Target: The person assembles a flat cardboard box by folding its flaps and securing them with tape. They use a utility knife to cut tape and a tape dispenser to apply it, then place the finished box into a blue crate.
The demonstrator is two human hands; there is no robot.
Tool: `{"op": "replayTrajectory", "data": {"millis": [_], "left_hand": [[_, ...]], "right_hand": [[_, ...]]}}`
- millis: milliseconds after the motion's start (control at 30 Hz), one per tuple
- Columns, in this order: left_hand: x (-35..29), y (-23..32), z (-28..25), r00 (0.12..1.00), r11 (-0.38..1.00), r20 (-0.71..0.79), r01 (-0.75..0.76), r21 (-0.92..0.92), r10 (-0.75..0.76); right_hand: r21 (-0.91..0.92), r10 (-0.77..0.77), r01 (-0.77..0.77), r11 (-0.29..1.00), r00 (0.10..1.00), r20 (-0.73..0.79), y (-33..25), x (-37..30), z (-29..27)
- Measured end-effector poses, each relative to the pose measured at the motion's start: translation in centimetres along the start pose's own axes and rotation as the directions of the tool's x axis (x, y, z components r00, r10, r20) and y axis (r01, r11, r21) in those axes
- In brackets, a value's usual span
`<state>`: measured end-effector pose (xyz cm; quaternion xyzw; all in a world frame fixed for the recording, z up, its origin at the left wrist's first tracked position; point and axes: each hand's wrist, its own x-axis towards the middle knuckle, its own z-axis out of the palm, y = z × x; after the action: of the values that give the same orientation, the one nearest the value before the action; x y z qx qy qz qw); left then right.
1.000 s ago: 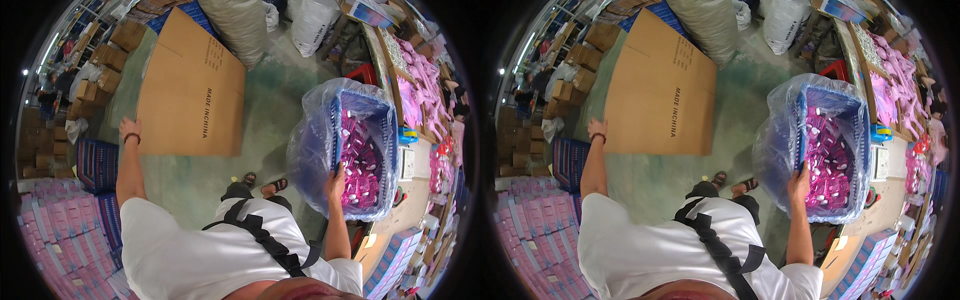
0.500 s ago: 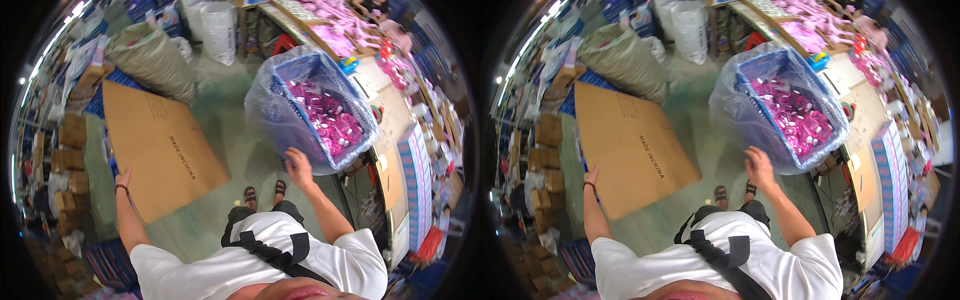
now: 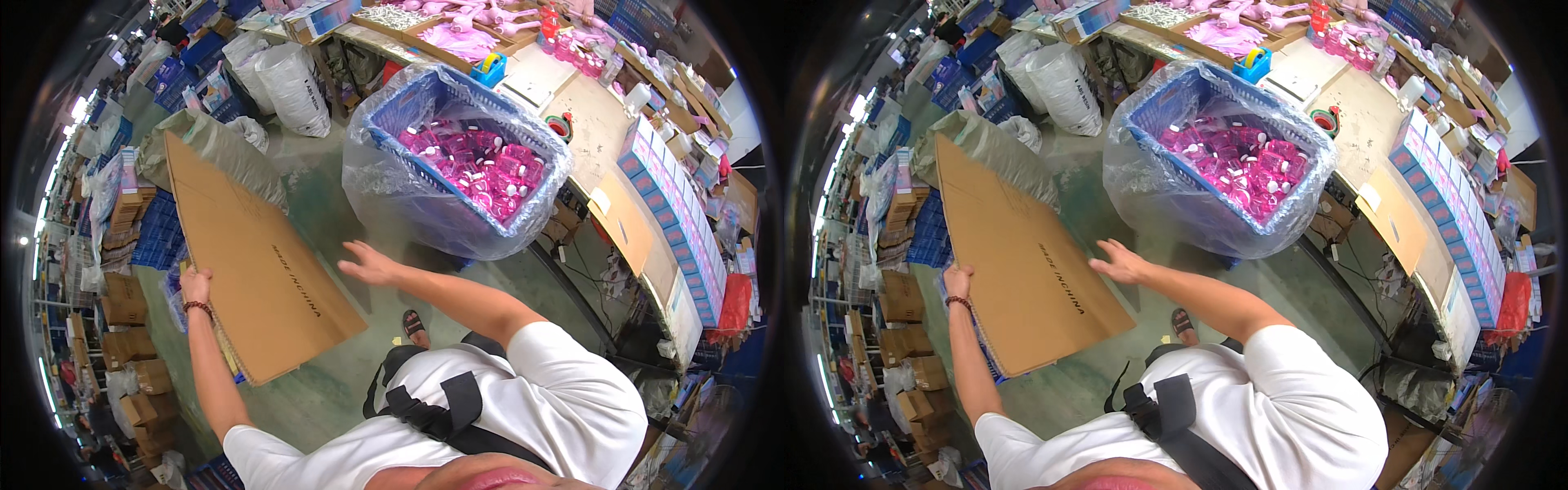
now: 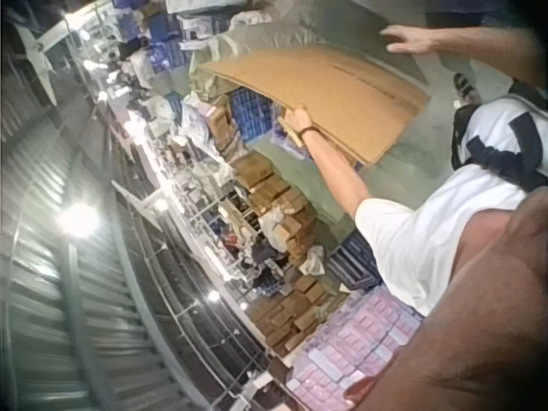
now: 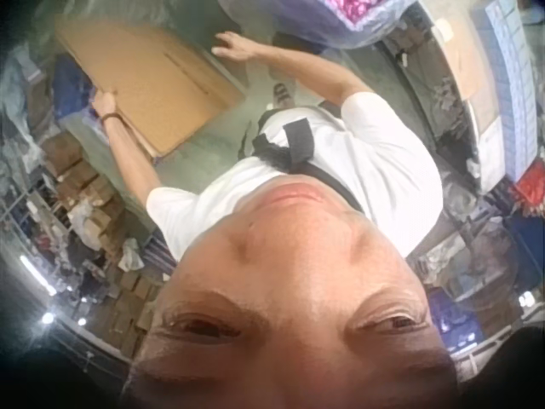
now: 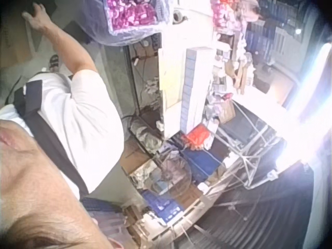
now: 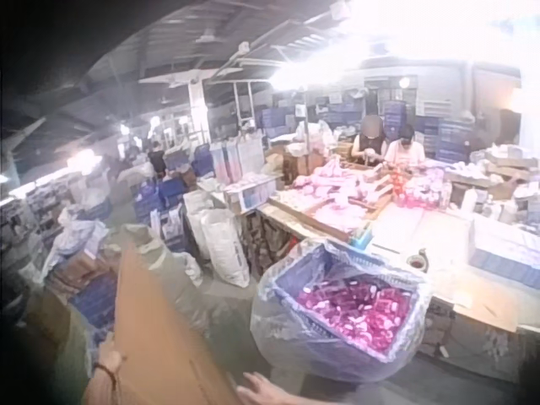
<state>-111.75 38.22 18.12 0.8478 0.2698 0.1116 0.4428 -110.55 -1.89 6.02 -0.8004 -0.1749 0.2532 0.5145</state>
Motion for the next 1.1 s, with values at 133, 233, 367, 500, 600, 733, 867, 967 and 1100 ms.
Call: {"op": "replayTrajectory", "data": {"millis": [133, 233, 367, 500, 600, 733, 867, 967, 1100], "left_hand": [[-8.6, 10.3, -1.0, 0.983, 0.981, 0.039, -0.179, -0.075, 0.182], [-16.5, 17.8, -0.6, 0.952, 0.953, 0.041, -0.304, -0.016, 0.304], [-27.9, 25.7, 3.8, 0.860, 0.856, 0.057, -0.510, 0.084, 0.506], [-37.8, 30.7, 12.4, 0.728, 0.674, 0.041, -0.653, 0.345, 0.684], [-43.0, 32.8, 18.6, 0.593, 0.468, 0.134, -0.737, 0.487, 0.794], [-47.1, 33.6, 25.9, 0.369, 0.138, 0.421, -0.864, 0.484, 0.829], [-49.2, 32.4, 33.4, 0.218, 0.006, 0.553, -0.933, 0.359, 0.804], [-50.3, 30.7, 37.3, 0.175, 0.003, 0.605, -0.962, 0.274, 0.777], [-51.7, 28.1, 41.8, 0.150, -0.032, 0.660, -0.966, 0.255, 0.736]], "right_hand": [[0.294, -0.003, -0.042, 0.955, 0.988, 0.152, -6.7, 1.4, -0.9], [0.556, -0.200, 0.042, 0.830, 0.953, 0.227, -12.6, -0.6, -3.3], [0.725, -0.369, 0.139, 0.675, 0.914, 0.168, -18.4, -5.8, -10.7], [0.894, -0.514, 0.181, 0.410, 0.855, 0.063, -19.2, -12.7, -19.7], [0.948, -0.406, 0.223, 0.227, 0.907, -0.116, -15.3, -18.4, -24.8], [0.961, -0.293, 0.243, -0.133, 0.916, -0.272, -6.5, -24.9, -29.4], [0.888, -0.199, 0.221, -0.404, 0.926, -0.321, 3.1, -28.5, -31.4], [0.886, -0.151, 0.390, -0.253, 0.888, -0.434, 8.7, -29.0, -32.0], [0.873, -0.163, 0.420, -0.248, 0.870, -0.465, 13.3, -29.5, -32.4]]}}
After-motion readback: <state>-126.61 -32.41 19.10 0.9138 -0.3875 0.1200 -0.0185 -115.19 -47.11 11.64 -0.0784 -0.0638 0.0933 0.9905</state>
